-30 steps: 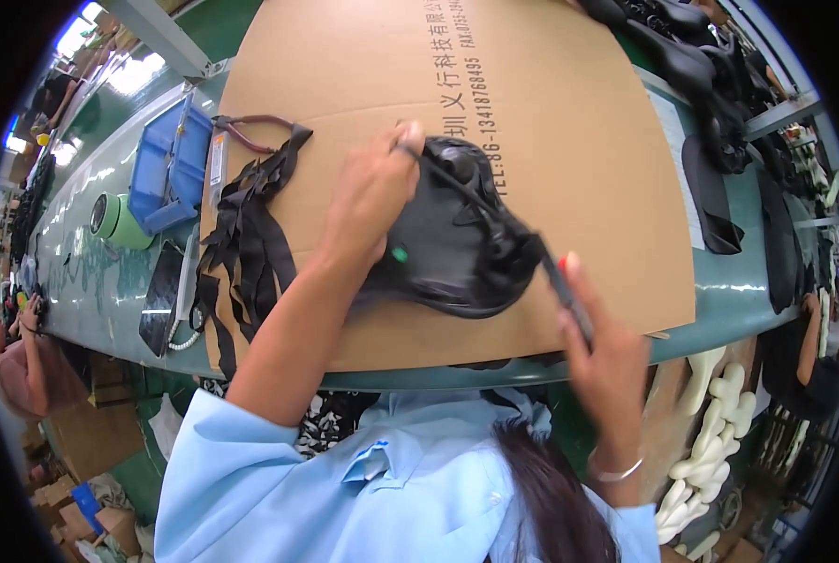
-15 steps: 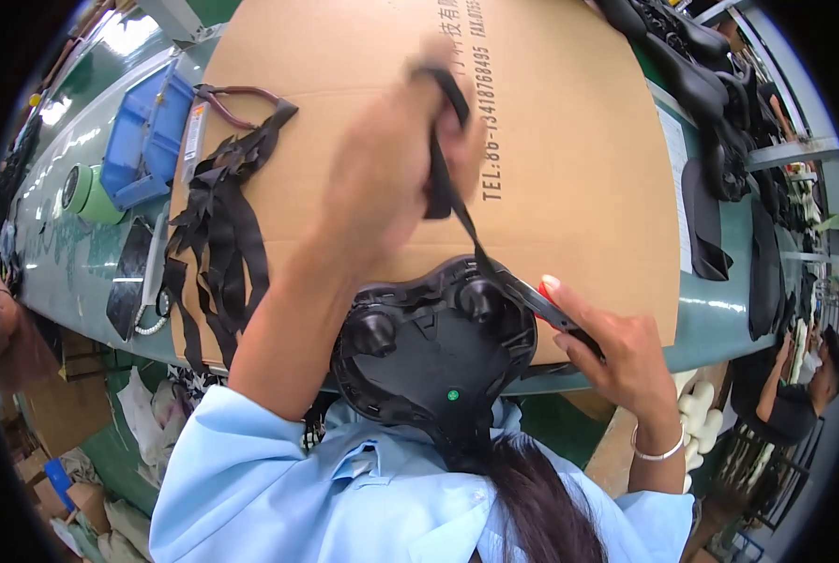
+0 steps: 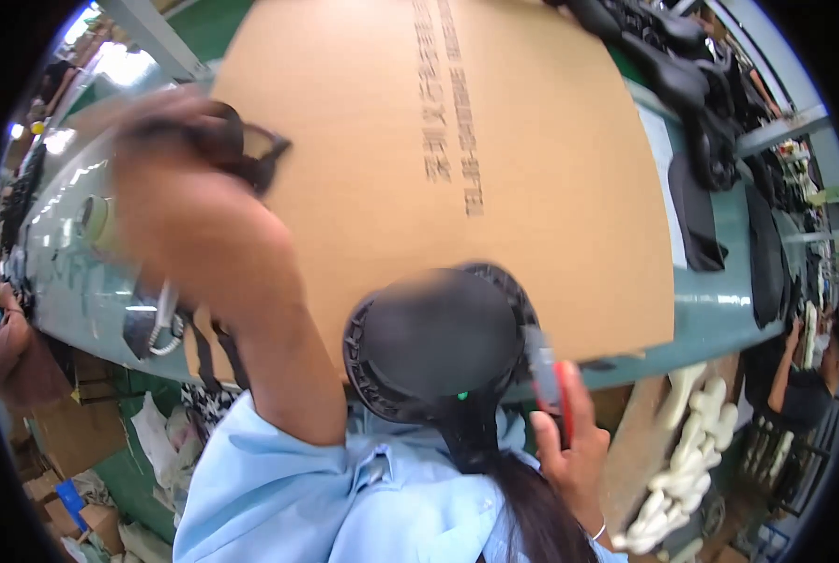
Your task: Trim excess material from bicycle seats using a utility knife.
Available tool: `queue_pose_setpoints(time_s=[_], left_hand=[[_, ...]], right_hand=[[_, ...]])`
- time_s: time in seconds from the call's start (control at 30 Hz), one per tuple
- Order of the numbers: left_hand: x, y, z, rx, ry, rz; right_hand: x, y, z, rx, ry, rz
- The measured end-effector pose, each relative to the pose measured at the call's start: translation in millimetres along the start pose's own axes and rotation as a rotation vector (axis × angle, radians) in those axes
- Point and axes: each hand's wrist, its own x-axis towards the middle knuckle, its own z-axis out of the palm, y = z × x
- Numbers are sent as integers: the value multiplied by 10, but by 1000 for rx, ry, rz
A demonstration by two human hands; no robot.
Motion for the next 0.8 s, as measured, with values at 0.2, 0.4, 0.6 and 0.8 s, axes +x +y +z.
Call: queue_pose_setpoints(time_s=[0.2, 0.4, 0.6, 0.8], left_hand=[[-607, -214, 56, -126, -976, 49], [-221, -249, 413, -508, -1578, -779], [698, -2017, 1841, -1093, -214, -1164], [746, -1704, 3097, -752, -707, -1083]], right_hand=[[867, 101, 477, 654, 159, -59], [1534, 139, 120, 800, 249, -17], [1474, 376, -123, 859, 471, 133], [1453, 479, 155, 885, 488, 291]])
